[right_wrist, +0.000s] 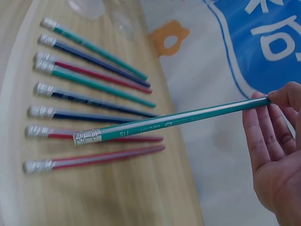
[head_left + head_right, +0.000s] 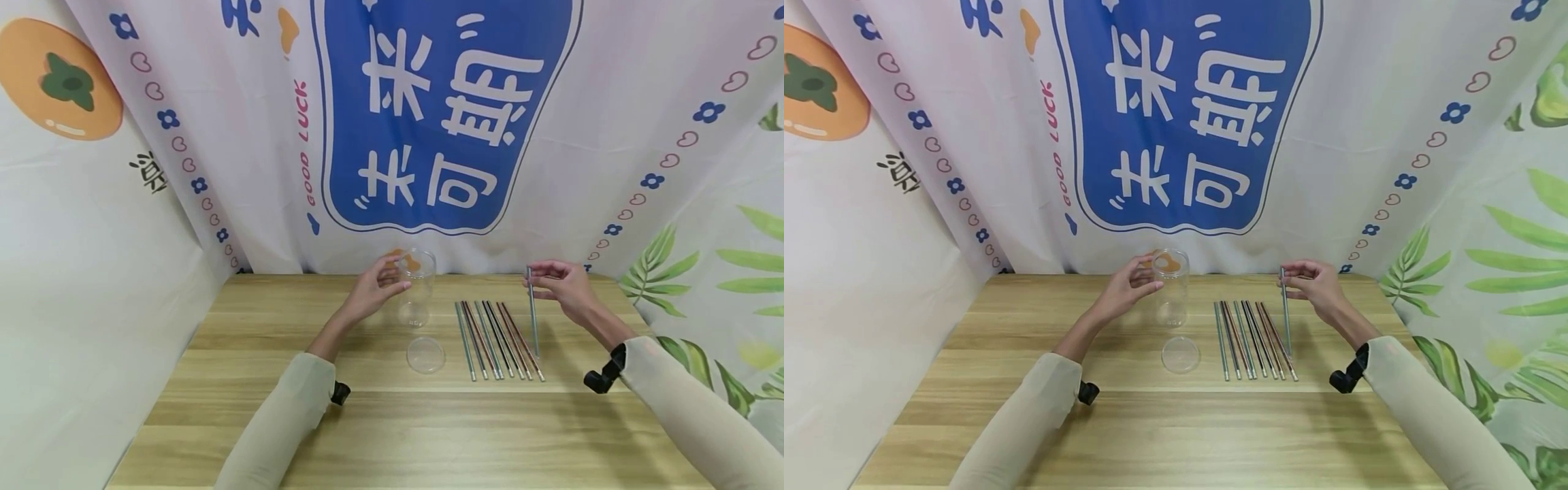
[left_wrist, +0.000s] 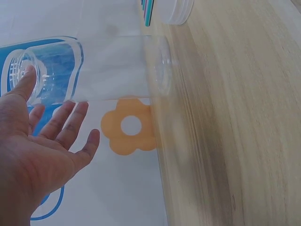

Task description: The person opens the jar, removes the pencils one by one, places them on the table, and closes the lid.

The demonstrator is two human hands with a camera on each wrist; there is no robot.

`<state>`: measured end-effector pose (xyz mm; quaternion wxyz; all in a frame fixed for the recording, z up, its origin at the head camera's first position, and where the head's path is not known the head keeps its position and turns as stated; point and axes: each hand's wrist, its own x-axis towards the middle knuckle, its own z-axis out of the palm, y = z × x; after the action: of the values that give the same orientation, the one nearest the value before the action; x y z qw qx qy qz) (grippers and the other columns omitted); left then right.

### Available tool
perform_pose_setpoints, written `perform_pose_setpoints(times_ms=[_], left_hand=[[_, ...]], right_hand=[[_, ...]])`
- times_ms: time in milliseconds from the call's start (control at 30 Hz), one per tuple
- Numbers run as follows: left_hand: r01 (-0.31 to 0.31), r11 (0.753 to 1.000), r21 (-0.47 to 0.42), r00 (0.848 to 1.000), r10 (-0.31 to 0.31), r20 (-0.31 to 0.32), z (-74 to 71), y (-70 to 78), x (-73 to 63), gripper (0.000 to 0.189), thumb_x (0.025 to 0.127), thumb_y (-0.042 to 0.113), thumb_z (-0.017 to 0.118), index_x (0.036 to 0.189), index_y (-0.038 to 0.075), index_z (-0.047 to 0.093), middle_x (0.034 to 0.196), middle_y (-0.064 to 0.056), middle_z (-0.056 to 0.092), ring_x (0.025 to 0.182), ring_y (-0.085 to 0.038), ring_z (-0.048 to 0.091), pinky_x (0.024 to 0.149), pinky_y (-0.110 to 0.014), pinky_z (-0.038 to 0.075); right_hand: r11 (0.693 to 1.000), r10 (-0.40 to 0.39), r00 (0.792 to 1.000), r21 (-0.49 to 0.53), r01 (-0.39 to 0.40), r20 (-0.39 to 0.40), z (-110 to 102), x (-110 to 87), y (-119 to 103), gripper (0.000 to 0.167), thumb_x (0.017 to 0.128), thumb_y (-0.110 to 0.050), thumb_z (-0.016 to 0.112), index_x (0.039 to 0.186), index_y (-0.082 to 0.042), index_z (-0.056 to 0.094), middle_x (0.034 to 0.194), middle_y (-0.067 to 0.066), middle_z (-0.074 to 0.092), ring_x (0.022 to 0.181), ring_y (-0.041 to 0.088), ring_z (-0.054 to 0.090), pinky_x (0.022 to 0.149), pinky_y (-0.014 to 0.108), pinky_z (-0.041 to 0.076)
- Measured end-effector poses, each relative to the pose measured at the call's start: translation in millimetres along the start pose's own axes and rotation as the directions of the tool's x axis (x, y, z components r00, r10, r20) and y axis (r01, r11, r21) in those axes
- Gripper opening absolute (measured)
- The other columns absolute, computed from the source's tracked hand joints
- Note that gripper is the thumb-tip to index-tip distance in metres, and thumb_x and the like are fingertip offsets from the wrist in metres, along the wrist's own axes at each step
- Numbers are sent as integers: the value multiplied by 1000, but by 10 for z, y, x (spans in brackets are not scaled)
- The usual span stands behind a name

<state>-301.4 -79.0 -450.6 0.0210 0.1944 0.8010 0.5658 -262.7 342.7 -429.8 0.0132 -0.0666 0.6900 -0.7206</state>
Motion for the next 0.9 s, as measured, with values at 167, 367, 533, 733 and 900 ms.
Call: perform_pose_setpoints(times_ms=[167,367,533,733,900], left_hand=[[-5,1000,4,1000,5,4,5,6,-3,68,95,19,82,153,9,50,144,-20,64,134,-36,62,115,-49,50],[1,1000,0,1000,-1,6,7,1,-5,69,95,22,83,154,10,49,145,-20,63,136,-36,61,115,-50,50],[0,1000,-15,1000,0,4,-4,-8,2,69,95,23,83,154,10,49,145,-20,63,135,-35,62,113,-46,52],[-4,1000,-17,1000,4,13,-19,-26,9,69,96,23,82,154,10,49,145,-19,63,135,-34,61,113,-44,52],[-2,1000,-7,1000,2,15,-20,-33,6,69,96,26,82,155,11,48,145,-19,63,135,-34,62,112,-46,53]], right_hand=[[999,6,1000,-39,-6,0,-102,-50,96,29,97,6,71,126,9,65,101,4,76,93,18,78,83,35,65],[996,25,1000,-88,-26,-7,-169,-79,189,42,97,5,73,132,19,55,100,5,75,94,20,78,84,37,65],[991,34,999,-127,-34,-1,-193,-83,255,42,97,4,73,132,20,55,98,3,76,92,18,78,83,37,65],[989,50,999,-137,-49,9,-231,-102,313,45,99,4,71,135,22,51,101,3,77,93,17,78,83,36,65],[990,72,997,-121,-71,0,-267,-102,373,44,99,2,72,135,20,53,101,1,78,94,17,78,84,35,65]])
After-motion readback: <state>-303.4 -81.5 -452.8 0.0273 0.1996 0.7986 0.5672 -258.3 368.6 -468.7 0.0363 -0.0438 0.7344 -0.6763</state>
